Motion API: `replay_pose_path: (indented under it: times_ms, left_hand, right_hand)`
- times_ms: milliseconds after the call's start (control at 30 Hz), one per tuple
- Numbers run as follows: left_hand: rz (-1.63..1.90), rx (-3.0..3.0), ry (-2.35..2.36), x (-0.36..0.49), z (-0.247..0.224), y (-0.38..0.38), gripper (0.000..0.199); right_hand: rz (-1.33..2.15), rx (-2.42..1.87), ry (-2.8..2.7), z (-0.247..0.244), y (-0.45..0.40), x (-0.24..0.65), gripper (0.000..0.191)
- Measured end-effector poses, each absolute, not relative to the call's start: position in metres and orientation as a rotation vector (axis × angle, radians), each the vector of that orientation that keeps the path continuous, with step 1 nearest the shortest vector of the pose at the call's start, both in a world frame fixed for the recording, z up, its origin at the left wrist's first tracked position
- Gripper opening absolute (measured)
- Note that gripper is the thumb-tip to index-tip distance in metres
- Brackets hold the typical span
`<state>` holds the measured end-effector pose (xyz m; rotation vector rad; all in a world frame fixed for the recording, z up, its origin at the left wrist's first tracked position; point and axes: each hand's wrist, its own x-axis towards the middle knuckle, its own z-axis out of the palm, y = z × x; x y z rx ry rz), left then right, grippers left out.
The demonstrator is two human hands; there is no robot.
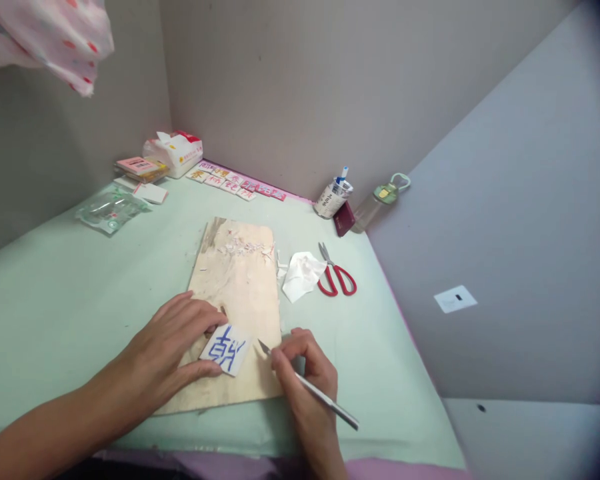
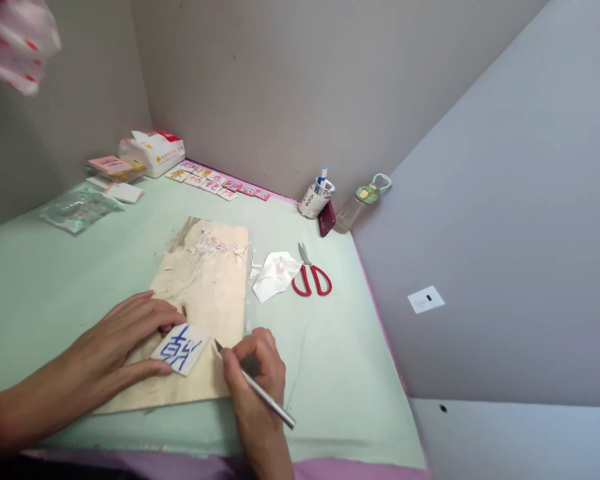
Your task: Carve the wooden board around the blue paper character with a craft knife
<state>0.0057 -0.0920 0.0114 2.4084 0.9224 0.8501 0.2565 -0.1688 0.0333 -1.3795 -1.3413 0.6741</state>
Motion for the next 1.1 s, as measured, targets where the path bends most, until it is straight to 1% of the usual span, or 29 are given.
replay_pose_path:
  times_ms: [100, 200, 367, 600, 800, 1000, 1100]
  left_hand:
    - [0.803, 2.441, 0.899, 0.0040, 0.0143, -0.0902, 0.035]
    - [0.859, 2.417, 0.906, 0.0048, 0.0130, -0.0905, 0.034]
    - [0.878, 2.403, 0.923, 0.0055, 0.0091, -0.0908, 0.035]
    - [0.740, 2.444, 0.920, -0.0011, 0.0114, -0.0853, 0.039]
    - [0.816, 2.428, 0.910, 0.0033, 0.0163, -0.0884, 0.035]
    - [0.869, 2.403, 0.925, 0.0037, 0.0084, -0.0886, 0.038]
    - [0.785, 2.429, 0.911, 0.0012, 0.0091, -0.0874, 0.037]
  right_hand:
    - [0.779, -1.309, -1.441, 0.0362, -0.1677, 0.2570, 0.026]
    - [0.817, -1.275, -1.504, 0.0373, -0.1677, 0.2550, 0.026]
    - [0.804, -1.271, -1.523, 0.0370, -0.1668, 0.2554, 0.025]
    - [0.708, -1.332, -1.479, 0.0305, -0.1632, 0.2534, 0.025]
    - [0.613, -1.361, -1.407, 0.0291, -0.1630, 0.2539, 0.024]
    - [0.711, -1.292, -1.488, 0.0312, -0.1661, 0.2554, 0.025]
    - [0.689, -1.296, -1.489, 0.0292, -0.1650, 0.2548, 0.025]
